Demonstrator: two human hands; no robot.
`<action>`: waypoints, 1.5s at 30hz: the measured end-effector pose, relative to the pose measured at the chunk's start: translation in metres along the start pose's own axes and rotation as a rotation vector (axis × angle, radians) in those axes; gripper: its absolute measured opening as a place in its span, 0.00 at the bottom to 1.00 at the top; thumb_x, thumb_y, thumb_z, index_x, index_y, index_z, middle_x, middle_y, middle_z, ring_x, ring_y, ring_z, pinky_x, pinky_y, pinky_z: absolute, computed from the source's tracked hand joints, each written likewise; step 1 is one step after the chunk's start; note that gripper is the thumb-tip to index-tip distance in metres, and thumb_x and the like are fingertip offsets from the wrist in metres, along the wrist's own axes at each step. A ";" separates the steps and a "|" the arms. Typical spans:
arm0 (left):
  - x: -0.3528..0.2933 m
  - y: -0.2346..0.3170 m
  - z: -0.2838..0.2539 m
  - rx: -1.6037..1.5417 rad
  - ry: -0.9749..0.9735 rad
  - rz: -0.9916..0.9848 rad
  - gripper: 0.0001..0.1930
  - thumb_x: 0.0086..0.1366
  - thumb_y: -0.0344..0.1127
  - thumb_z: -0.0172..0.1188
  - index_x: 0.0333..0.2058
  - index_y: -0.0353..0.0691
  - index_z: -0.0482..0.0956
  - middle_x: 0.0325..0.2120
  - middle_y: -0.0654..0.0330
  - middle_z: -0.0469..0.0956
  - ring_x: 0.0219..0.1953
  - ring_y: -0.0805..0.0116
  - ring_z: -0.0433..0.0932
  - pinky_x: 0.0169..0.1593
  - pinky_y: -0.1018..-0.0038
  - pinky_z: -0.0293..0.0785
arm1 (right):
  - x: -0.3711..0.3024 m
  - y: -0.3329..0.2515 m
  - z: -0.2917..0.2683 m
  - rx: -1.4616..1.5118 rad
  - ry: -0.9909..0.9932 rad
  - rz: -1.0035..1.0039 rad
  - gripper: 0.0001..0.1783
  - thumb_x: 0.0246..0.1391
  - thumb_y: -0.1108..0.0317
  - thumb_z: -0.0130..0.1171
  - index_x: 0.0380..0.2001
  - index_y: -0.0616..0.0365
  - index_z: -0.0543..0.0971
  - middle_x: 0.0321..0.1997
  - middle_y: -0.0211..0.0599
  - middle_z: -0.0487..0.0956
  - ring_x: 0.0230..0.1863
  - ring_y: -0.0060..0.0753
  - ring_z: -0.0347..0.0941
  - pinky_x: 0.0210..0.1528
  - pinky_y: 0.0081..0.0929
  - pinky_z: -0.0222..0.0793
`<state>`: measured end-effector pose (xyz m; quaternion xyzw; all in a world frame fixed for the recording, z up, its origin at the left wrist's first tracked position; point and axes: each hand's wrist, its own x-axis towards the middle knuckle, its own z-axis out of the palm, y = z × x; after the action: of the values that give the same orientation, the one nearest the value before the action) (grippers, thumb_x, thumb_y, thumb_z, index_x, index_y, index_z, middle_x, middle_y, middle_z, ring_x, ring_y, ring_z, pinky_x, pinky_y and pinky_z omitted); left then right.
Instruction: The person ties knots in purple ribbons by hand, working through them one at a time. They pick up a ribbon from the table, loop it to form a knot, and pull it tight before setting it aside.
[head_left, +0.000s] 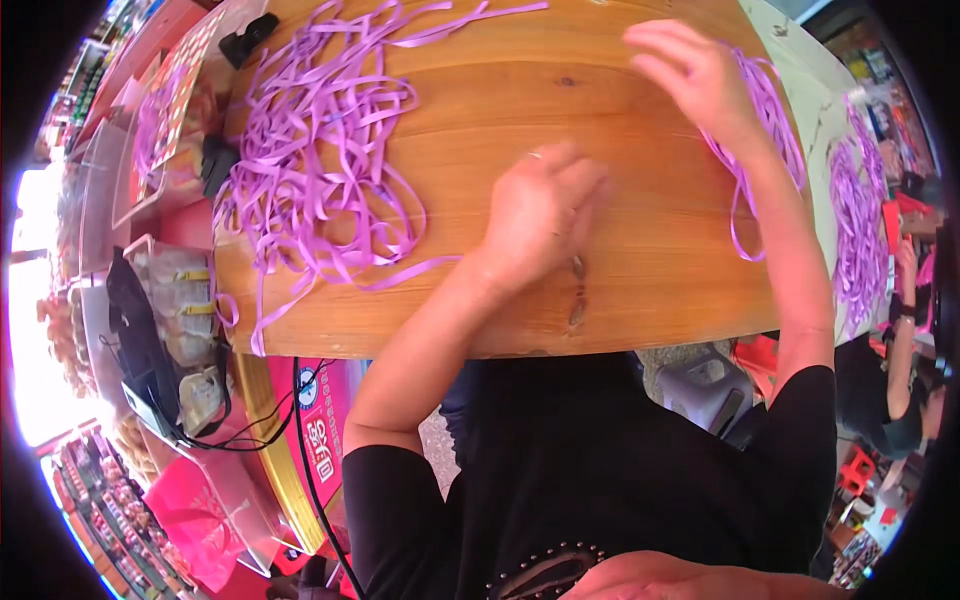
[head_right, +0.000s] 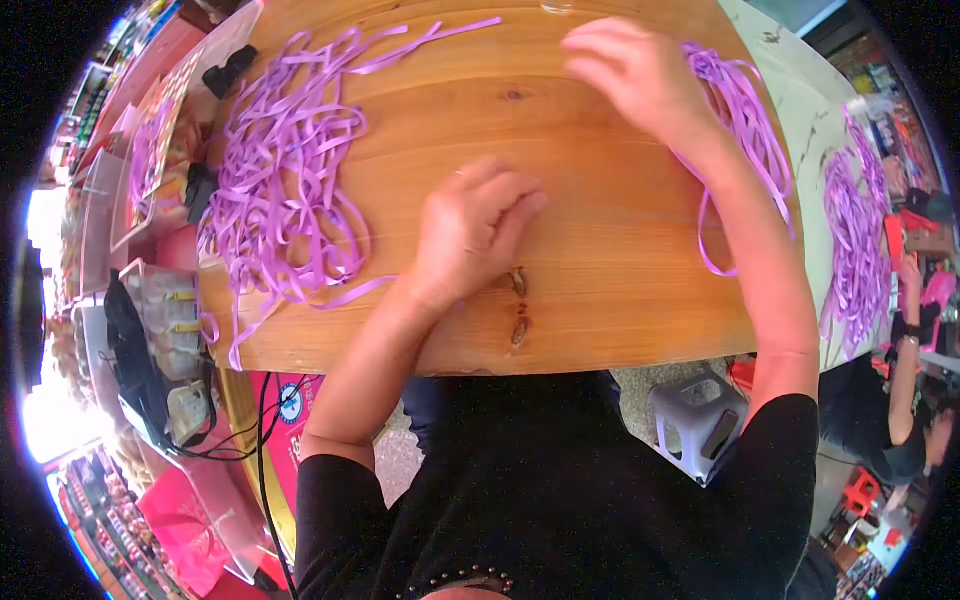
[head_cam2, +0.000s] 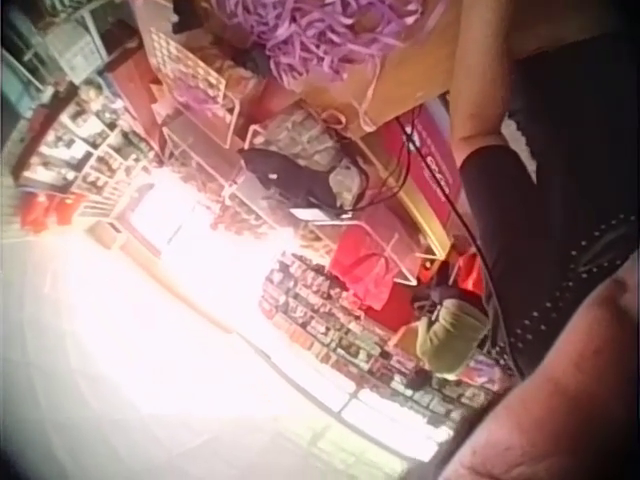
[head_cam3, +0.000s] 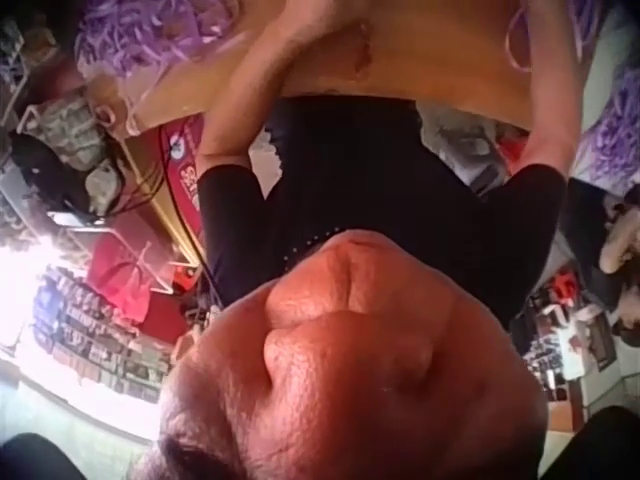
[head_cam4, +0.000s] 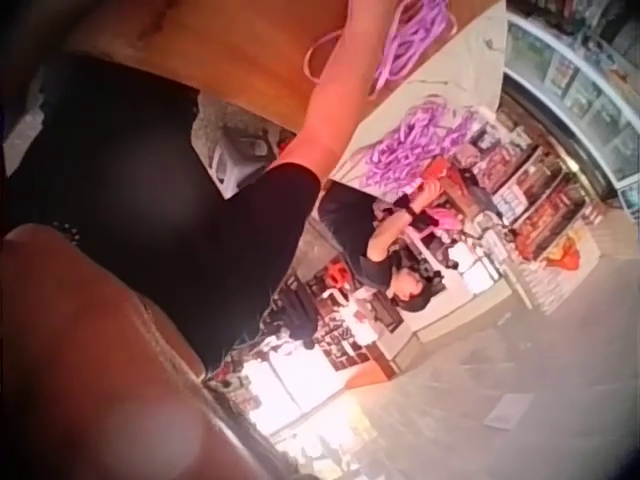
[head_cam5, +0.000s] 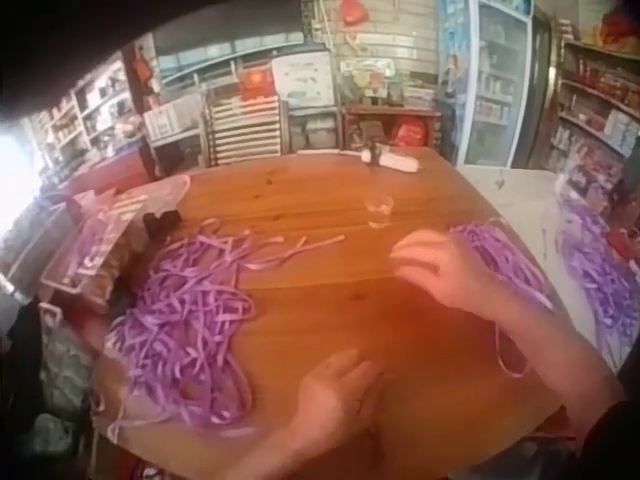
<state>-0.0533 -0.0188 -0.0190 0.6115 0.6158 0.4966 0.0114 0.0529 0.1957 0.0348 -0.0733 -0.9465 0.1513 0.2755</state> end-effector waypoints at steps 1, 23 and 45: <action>0.000 0.002 0.000 0.030 -0.043 0.055 0.04 0.53 0.27 0.61 0.29 0.38 0.78 0.25 0.55 0.74 0.25 0.58 0.74 0.30 0.68 0.71 | 0.010 -0.012 0.013 -0.016 -0.036 -0.089 0.12 0.50 0.69 0.60 0.39 0.62 0.78 0.43 0.38 0.78 0.45 0.34 0.75 0.47 0.27 0.69; -0.012 0.000 -0.003 0.181 -0.119 0.236 0.06 0.44 0.30 0.56 0.24 0.41 0.72 0.26 0.58 0.69 0.28 0.61 0.73 0.33 0.66 0.71 | 0.144 -0.098 0.102 0.682 -0.100 0.166 0.12 0.53 0.67 0.58 0.38 0.65 0.78 0.36 0.43 0.78 0.36 0.32 0.75 0.38 0.27 0.73; 0.011 0.008 -0.007 -0.972 0.093 -0.382 0.17 0.64 0.30 0.55 0.51 0.34 0.68 0.39 0.62 0.74 0.40 0.74 0.72 0.46 0.75 0.69 | -0.044 -0.075 0.000 1.015 -0.028 0.460 0.10 0.58 0.69 0.54 0.40 0.62 0.79 0.30 0.26 0.78 0.30 0.13 0.70 0.33 0.11 0.66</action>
<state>-0.0544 -0.0167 -0.0043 0.3899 0.4146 0.7408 0.3568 0.0856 0.1151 0.0368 -0.1341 -0.7179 0.6456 0.2232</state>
